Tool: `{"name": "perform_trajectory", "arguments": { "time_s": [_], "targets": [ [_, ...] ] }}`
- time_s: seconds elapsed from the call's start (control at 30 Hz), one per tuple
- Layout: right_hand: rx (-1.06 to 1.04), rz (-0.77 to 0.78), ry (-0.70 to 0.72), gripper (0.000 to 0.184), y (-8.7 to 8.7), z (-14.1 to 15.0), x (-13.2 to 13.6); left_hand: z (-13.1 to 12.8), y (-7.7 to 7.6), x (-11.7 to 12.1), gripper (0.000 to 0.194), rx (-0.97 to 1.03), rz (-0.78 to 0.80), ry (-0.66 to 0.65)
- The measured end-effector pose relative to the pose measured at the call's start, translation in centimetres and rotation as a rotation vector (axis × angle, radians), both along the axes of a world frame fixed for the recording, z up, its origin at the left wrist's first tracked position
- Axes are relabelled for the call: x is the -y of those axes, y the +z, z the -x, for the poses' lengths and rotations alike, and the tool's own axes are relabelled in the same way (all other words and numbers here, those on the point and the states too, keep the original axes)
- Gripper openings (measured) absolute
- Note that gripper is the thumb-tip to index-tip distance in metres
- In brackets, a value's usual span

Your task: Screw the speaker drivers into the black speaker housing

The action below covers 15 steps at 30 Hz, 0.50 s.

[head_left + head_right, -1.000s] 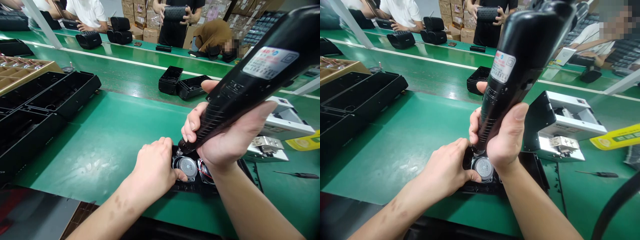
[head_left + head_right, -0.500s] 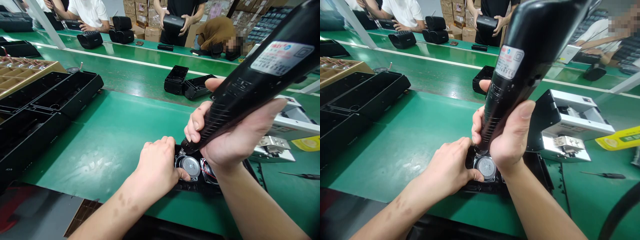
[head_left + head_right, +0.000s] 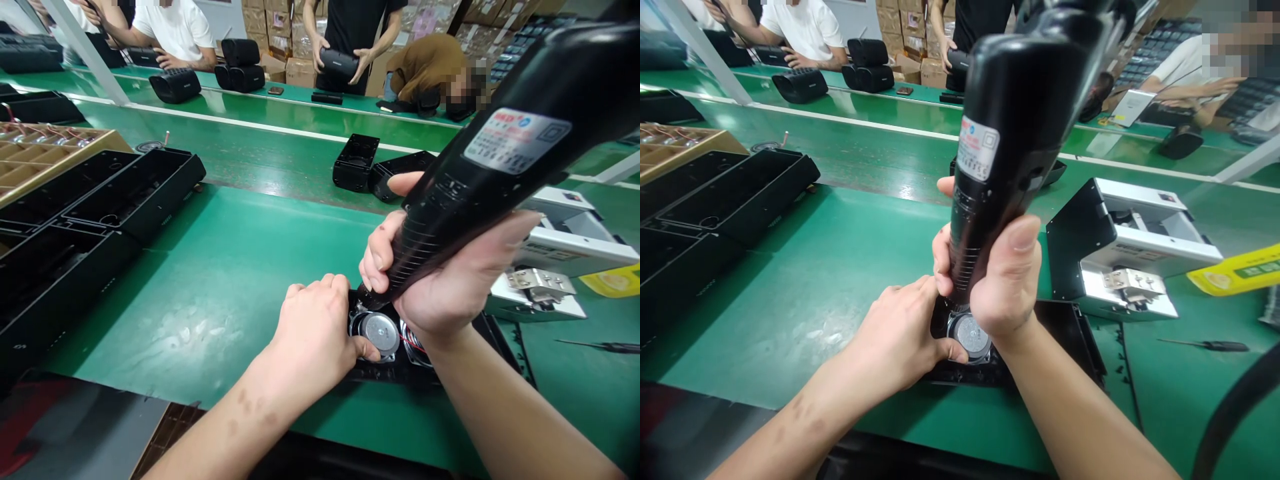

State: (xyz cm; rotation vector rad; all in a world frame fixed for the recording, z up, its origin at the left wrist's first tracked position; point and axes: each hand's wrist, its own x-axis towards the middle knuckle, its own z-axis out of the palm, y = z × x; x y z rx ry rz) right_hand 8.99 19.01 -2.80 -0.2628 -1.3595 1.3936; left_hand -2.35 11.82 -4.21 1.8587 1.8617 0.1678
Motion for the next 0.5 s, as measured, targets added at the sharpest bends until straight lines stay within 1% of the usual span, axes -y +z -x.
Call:
{"name": "perform_trajectory", "arguments": {
  "time_s": [0.1,0.2,0.37,0.5],
  "targets": [
    [-0.014,0.085,-0.041,0.062,-0.1,0.3,0.7,0.1,0.0,0.0,0.063,0.013,-0.015,-0.007],
    [-0.026,0.049,-0.010,0.066,-0.3,0.5,1.1,0.0,0.0,0.0,0.059,0.016,-0.023,-0.004],
    [0.009,0.096,0.051,0.068,-0.9,0.4,1.1,-0.1,0.3,0.1,0.055,0.027,-0.025,-0.007],
    [0.040,0.043,0.047,0.066,-1.3,0.5,1.1,0.0,0.4,0.1,0.053,0.029,-0.023,-0.016]
  ]
}}
